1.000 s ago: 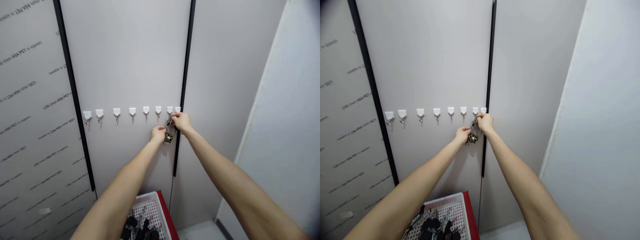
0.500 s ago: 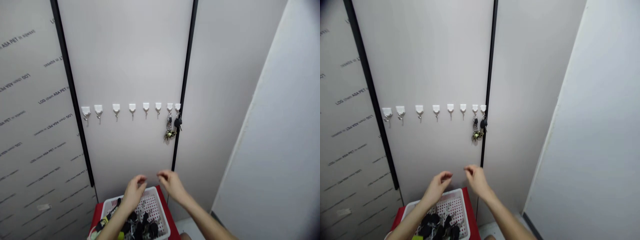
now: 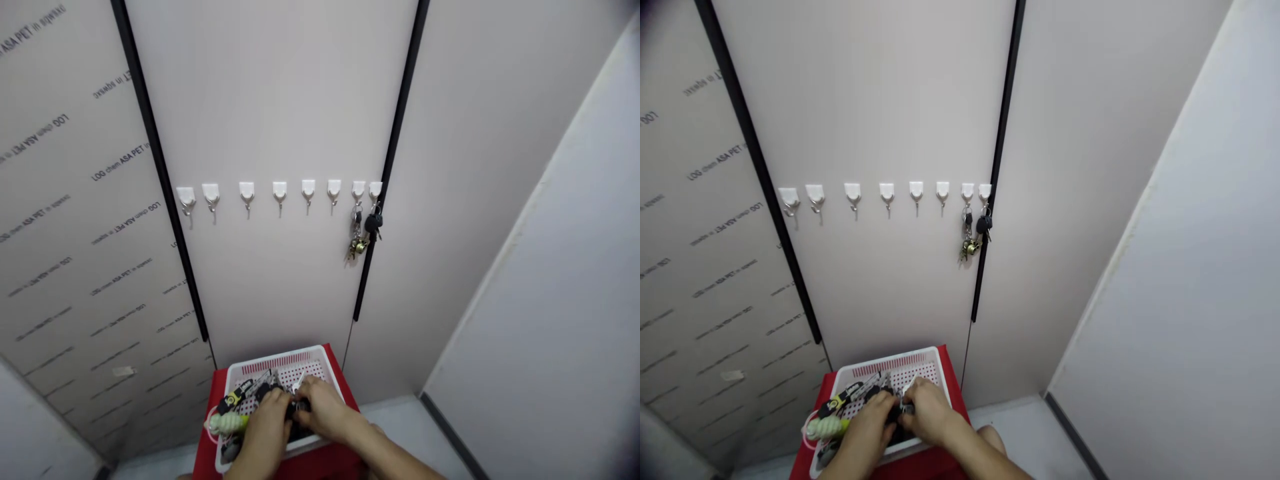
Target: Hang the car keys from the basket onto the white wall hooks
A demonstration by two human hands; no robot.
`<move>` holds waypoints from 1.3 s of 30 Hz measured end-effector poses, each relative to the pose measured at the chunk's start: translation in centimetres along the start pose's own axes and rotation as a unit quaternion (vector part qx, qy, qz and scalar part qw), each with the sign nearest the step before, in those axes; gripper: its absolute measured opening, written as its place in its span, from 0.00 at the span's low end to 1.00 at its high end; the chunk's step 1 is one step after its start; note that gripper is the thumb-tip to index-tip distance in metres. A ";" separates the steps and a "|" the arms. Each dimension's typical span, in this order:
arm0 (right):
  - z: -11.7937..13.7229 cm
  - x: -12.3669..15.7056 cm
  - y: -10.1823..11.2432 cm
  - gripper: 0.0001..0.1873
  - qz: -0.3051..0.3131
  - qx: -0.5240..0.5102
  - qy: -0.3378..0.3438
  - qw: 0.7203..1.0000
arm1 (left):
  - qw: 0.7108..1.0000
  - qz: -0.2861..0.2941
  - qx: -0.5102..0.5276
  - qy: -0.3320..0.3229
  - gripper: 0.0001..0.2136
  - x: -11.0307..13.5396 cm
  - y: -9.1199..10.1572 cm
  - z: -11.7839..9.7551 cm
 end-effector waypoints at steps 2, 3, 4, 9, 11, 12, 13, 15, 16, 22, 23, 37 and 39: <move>-0.2 0.1 0.0 0.14 0.009 -0.005 0.012 1.000 | 1.000 0.007 -0.006 -0.002 0.17 -0.2 0.1 0.0; -0.3 0.2 -0.1 0.14 0.011 -0.008 0.019 1.000 | 1.000 0.009 -0.011 -0.004 0.17 -0.3 0.2 -0.1; -0.4 0.2 -0.1 0.13 0.010 -0.012 0.024 1.000 | 1.000 0.008 -0.016 -0.007 0.16 -0.4 0.2 -0.2; -0.3 0.2 0.4 0.08 -0.046 -0.070 0.031 0.996 | 0.999 -0.010 -0.042 -0.011 0.14 -0.5 0.3 -0.4; -0.2 0.2 0.7 0.07 -0.070 -0.114 0.027 0.991 | 0.999 -0.022 -0.048 -0.013 0.14 -0.5 0.3 -0.3; -0.2 0.1 0.8 0.06 -0.081 -0.139 0.022 0.987 | 0.998 -0.029 -0.047 -0.015 0.15 -0.5 0.4 -0.2; -0.2 0.1 0.9 0.05 -0.090 -0.164 0.018 0.982 | 0.998 -0.034 -0.044 -0.015 0.15 -0.5 0.4 -0.1; -0.4 0.1 1.1 0.04 -0.101 -0.216 0.008 0.971 | 0.999 -0.047 -0.023 -0.015 0.14 -0.5 0.6 0.1; -0.5 0.1 1.1 0.04 -0.101 -0.241 -0.001 0.965 | 0.998 -0.054 -0.002 -0.013 0.14 -0.6 0.7 0.1; -1.2 -0.2 0.8 0.09 -0.065 -0.369 -0.051 0.926 | 0.982 -0.088 0.168 0.004 0.11 -1.2 2.2 0.2; -1.2 -0.3 0.8 0.10 -0.067 -0.376 -0.049 0.923 | 0.977 -0.090 0.194 0.009 0.11 -1.4 2.3 0.3; -1.6 -0.6 0.5 0.09 -0.095 -0.458 -0.121 0.876 | 0.927 -0.100 0.350 0.091 0.10 -2.6 3.8 0.5; -1.5 -0.4 0.9 0.09 -0.117 -0.463 -0.121 0.870 | 0.925 -0.104 0.355 0.086 0.10 -2.7 3.8 0.3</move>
Point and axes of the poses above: each hand's wrist, its own x-axis away from the middle knuckle, its own y-axis out of the back of the hand, z = x × y, the point moved 6 cm from there along -x, towards the middle knuckle, and after that the axes turned 11 degrees about -z, right-handed, at the moved point
